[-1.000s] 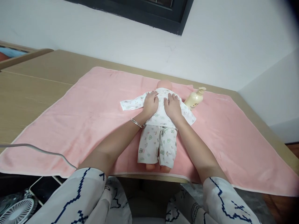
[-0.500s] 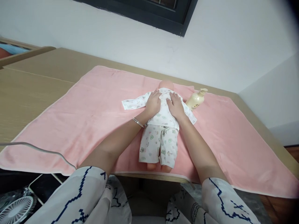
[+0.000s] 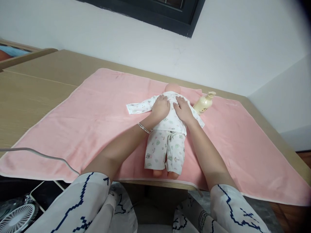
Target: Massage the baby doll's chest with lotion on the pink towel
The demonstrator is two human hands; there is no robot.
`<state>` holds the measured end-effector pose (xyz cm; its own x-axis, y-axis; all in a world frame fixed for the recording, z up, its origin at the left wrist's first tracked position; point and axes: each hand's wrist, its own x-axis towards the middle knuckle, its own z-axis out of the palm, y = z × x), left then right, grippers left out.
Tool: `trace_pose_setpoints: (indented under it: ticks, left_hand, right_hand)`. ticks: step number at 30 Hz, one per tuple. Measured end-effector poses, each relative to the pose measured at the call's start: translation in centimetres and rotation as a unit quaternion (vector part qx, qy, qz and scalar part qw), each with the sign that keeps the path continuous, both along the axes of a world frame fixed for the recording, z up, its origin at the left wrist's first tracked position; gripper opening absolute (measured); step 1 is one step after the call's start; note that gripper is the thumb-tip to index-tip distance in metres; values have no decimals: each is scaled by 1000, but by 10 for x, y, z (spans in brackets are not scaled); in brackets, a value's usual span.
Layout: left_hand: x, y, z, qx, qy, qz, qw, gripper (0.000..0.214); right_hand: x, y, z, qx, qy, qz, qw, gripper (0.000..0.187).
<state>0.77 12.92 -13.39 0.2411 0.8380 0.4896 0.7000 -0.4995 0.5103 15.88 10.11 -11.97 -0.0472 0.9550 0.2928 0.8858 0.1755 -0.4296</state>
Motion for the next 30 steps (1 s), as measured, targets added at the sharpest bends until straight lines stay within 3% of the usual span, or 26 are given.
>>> trace_pose_setpoints:
  ticks: [5,13,20,27,30]
  left_hand:
    - [3,-5,6,12,48,7,999,36]
    - [-16,17,14,-34,70,-43,996,37]
    - [-3,-10,25,-26,155,20,987,36]
    - [-12,11,14,-22,105,-18,994,32]
    - [-13,14,11,2,134,-36,990,33]
  right_hand:
    - [6,3,1,-1,-5,22,1000,61]
    - [-37,-25,14,62,-99,-39,992,39]
    - [-12,-7,9,38,-30,11,999,46]
    - [-34,-21,14,42,-100,-38,993,39]
    - [-45,-30,19,39,-127,-58,989,37]
